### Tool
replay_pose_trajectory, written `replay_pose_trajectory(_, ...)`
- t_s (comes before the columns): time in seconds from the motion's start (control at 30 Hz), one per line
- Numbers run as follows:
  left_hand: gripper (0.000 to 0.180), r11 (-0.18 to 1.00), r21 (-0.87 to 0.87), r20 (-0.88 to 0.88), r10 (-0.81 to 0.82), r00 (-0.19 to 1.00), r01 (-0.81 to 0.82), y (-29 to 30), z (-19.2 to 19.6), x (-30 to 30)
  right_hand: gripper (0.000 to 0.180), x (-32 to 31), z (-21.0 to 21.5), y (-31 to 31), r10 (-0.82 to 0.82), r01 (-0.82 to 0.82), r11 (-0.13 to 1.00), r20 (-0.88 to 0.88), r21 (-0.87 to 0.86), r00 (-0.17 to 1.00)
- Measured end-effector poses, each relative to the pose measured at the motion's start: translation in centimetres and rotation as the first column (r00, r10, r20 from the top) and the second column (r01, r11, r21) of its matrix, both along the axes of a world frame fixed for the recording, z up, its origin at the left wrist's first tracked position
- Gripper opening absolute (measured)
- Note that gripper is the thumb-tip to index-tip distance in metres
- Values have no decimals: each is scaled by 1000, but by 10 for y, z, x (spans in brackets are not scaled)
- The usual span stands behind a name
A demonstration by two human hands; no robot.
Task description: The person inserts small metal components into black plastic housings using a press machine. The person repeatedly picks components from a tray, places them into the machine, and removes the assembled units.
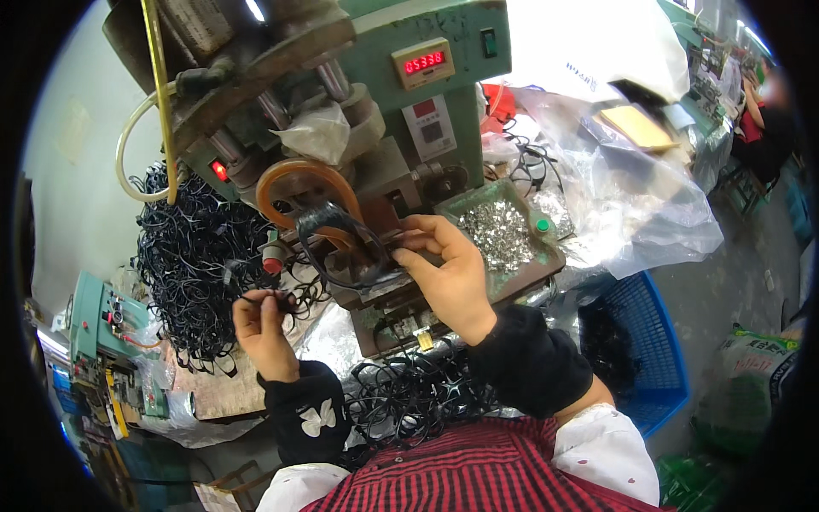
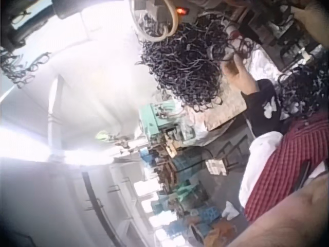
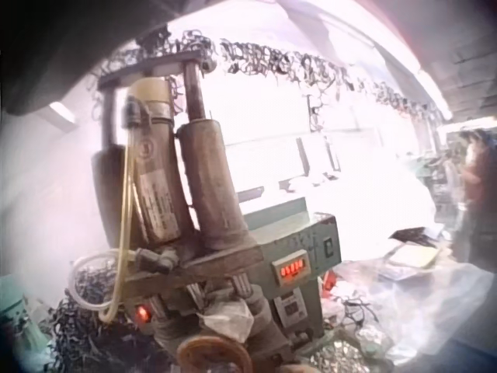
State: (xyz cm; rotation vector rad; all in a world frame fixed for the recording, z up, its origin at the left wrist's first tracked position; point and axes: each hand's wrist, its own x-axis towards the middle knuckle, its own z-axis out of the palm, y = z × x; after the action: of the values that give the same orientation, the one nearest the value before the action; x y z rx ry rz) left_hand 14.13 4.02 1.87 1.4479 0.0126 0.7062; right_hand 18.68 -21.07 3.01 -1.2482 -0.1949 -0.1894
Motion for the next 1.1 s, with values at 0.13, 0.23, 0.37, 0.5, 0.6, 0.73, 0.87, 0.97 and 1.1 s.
replay_pose_trajectory(0.13, 11, 979, 169, 409, -176, 895, 115, -33, 75, -7, 43, -1, 15, 1, 64, -56, 996, -105, 75, 992)
replay_pose_trajectory(0.23, 12, 988, 89, 339, -147, 929, 124, -51, 91, 14, 47, -6, 21, 11, 112, -97, 982, -89, 162, 990)
replay_pose_trajectory(0.37, 9, 969, 197, 324, -209, 923, 151, -47, 94, -18, 44, -30, 36, 5, 87, -79, 990, 58, -119, 995)
replay_pose_trajectory(0.5, 13, 952, 195, 107, -261, 959, 238, -79, 82, -16, 28, 4, -4, -59, -210, 448, 520, 400, -727, 892)
replay_pose_trajectory(0.6, 16, 914, 195, 14, -364, 931, 355, -91, 78, -6, 19, 24, -54, -86, -308, 581, 126, 525, -804, 793)
replay_pose_trajectory(0.73, 13, 919, 214, -4, -337, 941, 330, -102, 76, -2, 13, 37, -55, -98, -335, 622, 304, 530, -722, 779)
replay_pose_trajectory(0.87, 11, 905, 323, 43, -307, 951, 278, -101, 71, -2, 12, 42, -65, -106, -464, 506, 490, 280, -709, 841)
replay_pose_trajectory(0.97, 14, 877, 370, -17, -323, 946, 306, -98, 80, -6, 9, 41, -61, -97, -436, 493, 676, 242, -548, 867)
replay_pose_trajectory(1.1, 25, 909, 371, 103, -245, 964, 192, -92, 86, -19, 12, 42, -64, -96, -430, 458, 702, 188, -546, 883)
